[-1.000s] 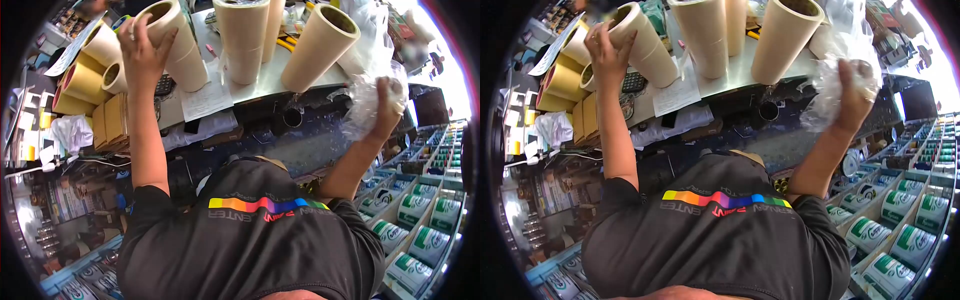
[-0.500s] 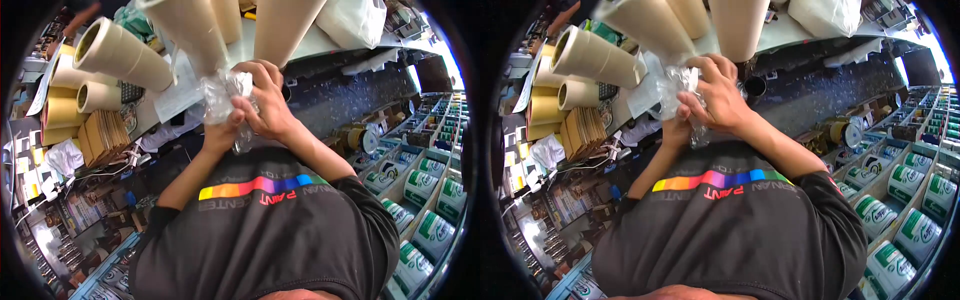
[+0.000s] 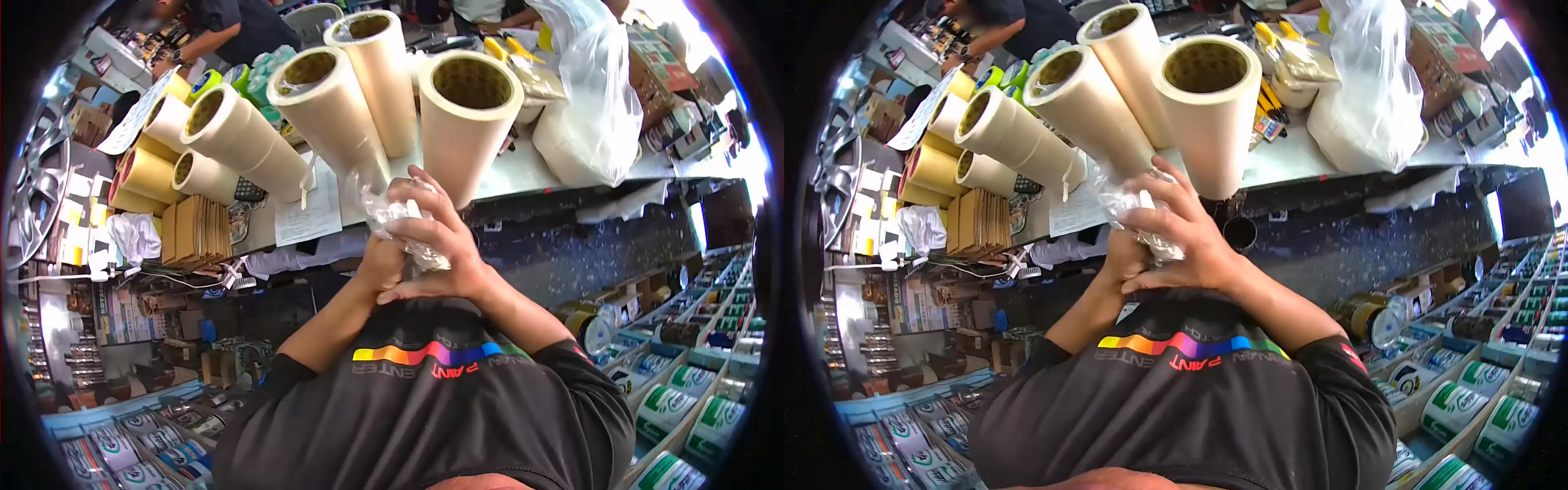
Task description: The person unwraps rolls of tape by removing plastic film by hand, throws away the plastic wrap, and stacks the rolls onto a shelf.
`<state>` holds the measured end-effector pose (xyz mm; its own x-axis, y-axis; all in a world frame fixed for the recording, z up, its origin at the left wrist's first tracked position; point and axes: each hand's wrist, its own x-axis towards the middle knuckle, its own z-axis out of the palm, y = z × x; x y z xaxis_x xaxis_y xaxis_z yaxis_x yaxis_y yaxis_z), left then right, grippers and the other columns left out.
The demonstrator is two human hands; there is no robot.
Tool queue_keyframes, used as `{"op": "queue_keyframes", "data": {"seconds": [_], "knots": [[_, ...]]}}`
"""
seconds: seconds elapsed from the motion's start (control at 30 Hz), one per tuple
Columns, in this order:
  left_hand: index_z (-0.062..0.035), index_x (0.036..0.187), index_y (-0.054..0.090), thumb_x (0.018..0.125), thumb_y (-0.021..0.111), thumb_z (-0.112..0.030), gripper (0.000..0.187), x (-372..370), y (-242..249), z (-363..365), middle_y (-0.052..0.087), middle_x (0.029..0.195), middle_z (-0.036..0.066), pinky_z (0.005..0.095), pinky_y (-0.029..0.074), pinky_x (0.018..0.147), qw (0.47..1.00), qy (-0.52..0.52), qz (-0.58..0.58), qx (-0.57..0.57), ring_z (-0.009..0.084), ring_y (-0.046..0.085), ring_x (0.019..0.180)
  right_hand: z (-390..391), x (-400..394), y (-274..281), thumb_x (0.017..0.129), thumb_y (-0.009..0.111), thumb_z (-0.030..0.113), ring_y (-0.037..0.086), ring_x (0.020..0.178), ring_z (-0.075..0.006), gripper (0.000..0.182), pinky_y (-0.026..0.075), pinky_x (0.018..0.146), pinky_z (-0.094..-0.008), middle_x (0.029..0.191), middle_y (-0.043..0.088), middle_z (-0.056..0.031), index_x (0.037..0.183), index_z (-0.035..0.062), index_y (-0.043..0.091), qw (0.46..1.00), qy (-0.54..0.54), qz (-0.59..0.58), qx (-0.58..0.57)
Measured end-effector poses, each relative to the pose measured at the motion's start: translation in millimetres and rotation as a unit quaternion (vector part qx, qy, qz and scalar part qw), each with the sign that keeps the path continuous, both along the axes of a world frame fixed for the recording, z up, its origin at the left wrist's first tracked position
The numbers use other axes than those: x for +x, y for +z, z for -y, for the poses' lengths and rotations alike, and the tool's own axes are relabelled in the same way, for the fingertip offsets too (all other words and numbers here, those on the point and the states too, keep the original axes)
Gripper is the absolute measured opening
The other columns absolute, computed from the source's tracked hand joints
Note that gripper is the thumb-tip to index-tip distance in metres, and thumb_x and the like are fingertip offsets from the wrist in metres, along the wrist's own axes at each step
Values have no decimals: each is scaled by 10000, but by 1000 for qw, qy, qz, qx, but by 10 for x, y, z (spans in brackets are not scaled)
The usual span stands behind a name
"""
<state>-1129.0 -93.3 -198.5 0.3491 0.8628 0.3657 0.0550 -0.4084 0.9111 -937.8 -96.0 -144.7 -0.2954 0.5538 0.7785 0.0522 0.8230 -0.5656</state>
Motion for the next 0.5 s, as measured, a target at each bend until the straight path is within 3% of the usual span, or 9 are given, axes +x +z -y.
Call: {"op": "queue_keyframes", "data": {"seconds": [0.1, 0.2, 0.27, 0.3, 0.33, 0.37, 0.4, 0.47, 0.5], "knots": [[-30, 1473, 404, 860, 669, -207, 691, 91, 171, 31, 490, 1434, 116, 413, 372, 1134, 942, -127, 209, -231, 247, 489, 1336, -12, 92, 224, 673, 919, 196, 510, 1333, -433, 570, 408, 1107, -564, 1276, 609, -155, 1174, 86, 670, 1000, 2, -10, 8], [-46, 1502, 362, 771, 738, -254, 848, 351, 710, 180, 480, 1445, 110, 425, 354, 1145, 897, -172, 282, -293, 246, 445, 1381, 85, 294, 349, 685, 812, 7, 669, 1142, -393, 380, 529, 991, -472, 1124, 679, -158, 1039, 47, 680, 998, -50, -34, -7], [-48, 1449, 408, 731, 775, -317, 850, 506, 824, 174, 464, 1435, 134, 438, 361, 1124, 986, -80, 118, -91, 275, 446, 1352, 119, 569, 334, 622, 820, 68, 713, 978, -337, 367, 555, 846, -405, 1040, 703, -177, 953, 64, 662, 994, -96, -56, 4], [-49, 1423, 431, 711, 793, -349, 853, 583, 880, 173, 456, 1430, 146, 445, 364, 1114, 999, -11, 38, 2, 290, 446, 1338, 118, 696, 371, 614, 827, 120, 712, 904, -316, 348, 544, 788, -376, 1007, 709, -182, 902, 68, 638, 988, -144, -45, 27], [-50, 1400, 449, 717, 798, -362, 829, 361, 864, -87, 447, 1426, 155, 449, 369, 1107, 976, 21, -76, 205, 304, 461, 1310, 122, 790, 425, 610, 823, 140, 696, 844, -290, 329, 535, 759, -370, 961, 702, -171, 852, 66, 614, 979, -184, -80, 23], [-47, 1379, 465, 728, 807, -378, 806, 299, 913, -231, 441, 1416, 169, 448, 377, 1097, 937, 81, -122, 316, 317, 476, 1276, 163, 863, 549, 650, 838, 171, 668, 797, -257, 317, 520, 729, -362, 906, 681, -150, 813, 61, 590, 967, -245, -71, 7], [-45, 1358, 482, 740, 815, -394, 784, 237, 962, -373, 435, 1406, 182, 447, 385, 1087, 880, 158, -161, 418, 331, 490, 1242, 170, 980, 551, 664, 856, 199, 654, 780, -245, 339, 512, 715, -358, 885, 668, -144, 797, 59, 578, 971, -227, -76, -10], [-28, 1349, 491, 738, 859, -414, 810, 157, 1097, -634, 444, 1368, 205, 448, 408, 1066, 829, 327, -127, 436, 354, 513, 1199, 187, 1110, 518, 705, 891, 248, 635, 769, -242, 390, 493, 711, -338, 857, 651, -131, 820, 31, 588, 979, -165, -103, -62], [-17, 1359, 486, 719, 891, -414, 855, 64, 1138, -819, 458, 1347, 210, 457, 419, 1059, 802, 393, -122, 434, 363, 523, 1195, 206, 982, 587, 706, 889, 239, 639, 803, -259, 399, 497, 740, -346, 892, 652, -136, 876, 23, 599, 972, -205, -79, -84]]}}
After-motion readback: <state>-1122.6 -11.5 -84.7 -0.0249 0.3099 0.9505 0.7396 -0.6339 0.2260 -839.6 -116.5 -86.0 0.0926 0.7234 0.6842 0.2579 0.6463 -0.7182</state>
